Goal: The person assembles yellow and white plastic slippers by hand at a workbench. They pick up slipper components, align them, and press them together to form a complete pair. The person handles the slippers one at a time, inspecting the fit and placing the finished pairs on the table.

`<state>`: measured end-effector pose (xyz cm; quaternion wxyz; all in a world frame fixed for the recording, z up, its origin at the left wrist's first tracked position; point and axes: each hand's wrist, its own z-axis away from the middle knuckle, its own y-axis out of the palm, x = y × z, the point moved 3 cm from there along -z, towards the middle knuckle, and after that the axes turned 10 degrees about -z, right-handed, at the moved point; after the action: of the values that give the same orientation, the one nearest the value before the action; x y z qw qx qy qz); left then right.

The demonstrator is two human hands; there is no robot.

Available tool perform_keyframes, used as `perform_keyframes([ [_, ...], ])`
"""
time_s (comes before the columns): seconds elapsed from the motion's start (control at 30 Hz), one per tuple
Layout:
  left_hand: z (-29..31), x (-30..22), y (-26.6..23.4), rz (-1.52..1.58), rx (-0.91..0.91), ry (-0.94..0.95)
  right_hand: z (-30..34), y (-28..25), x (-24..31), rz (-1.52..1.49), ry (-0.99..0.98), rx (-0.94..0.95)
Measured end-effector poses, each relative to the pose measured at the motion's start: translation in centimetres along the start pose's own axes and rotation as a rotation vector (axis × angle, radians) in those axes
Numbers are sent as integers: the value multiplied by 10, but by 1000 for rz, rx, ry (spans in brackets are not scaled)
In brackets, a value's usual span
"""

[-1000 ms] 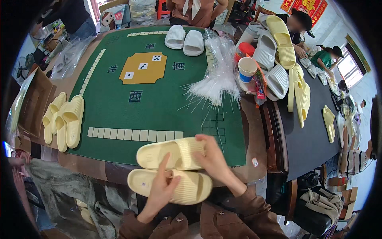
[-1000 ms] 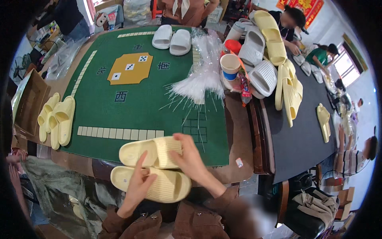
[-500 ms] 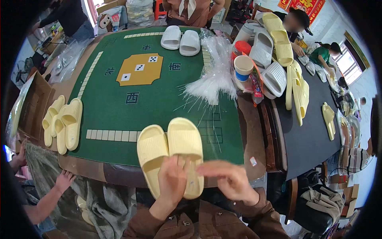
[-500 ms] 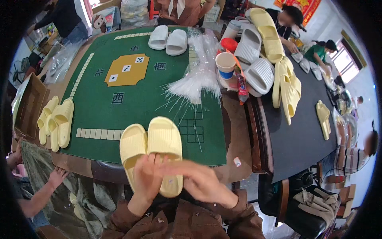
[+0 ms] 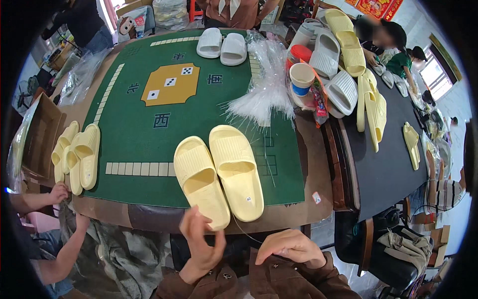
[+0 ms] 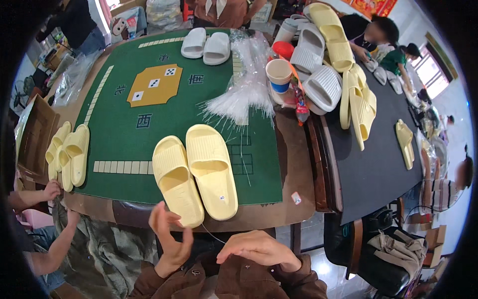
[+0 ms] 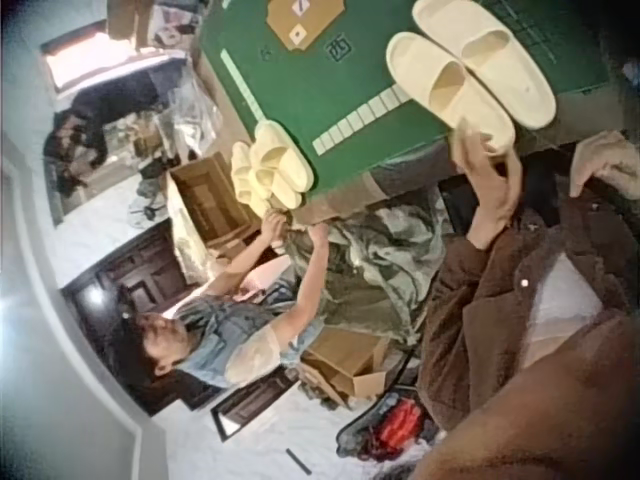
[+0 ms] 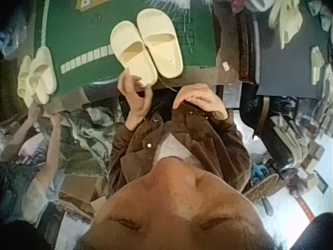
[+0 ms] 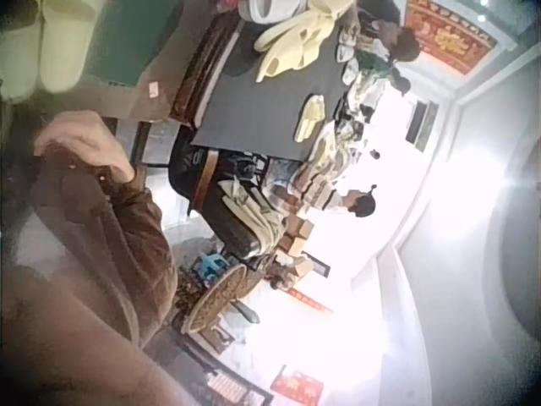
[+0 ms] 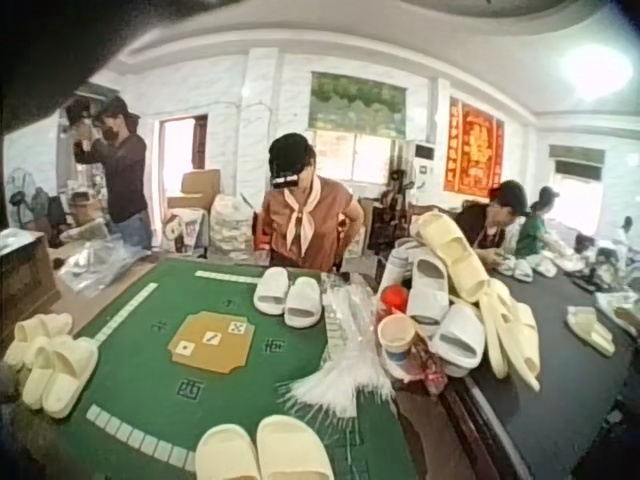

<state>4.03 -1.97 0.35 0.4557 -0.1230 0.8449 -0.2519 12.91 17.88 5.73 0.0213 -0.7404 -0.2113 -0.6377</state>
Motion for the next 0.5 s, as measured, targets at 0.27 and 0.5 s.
perform_keyframes([
  [0.27, -27, -10, 9, -25, 363, 491, 28, -14, 22, 311, -53, -256],
  [0.5, -1, 12, -20, -218, 240, 402, 75, -75, -2, -147, -401, -876],
])
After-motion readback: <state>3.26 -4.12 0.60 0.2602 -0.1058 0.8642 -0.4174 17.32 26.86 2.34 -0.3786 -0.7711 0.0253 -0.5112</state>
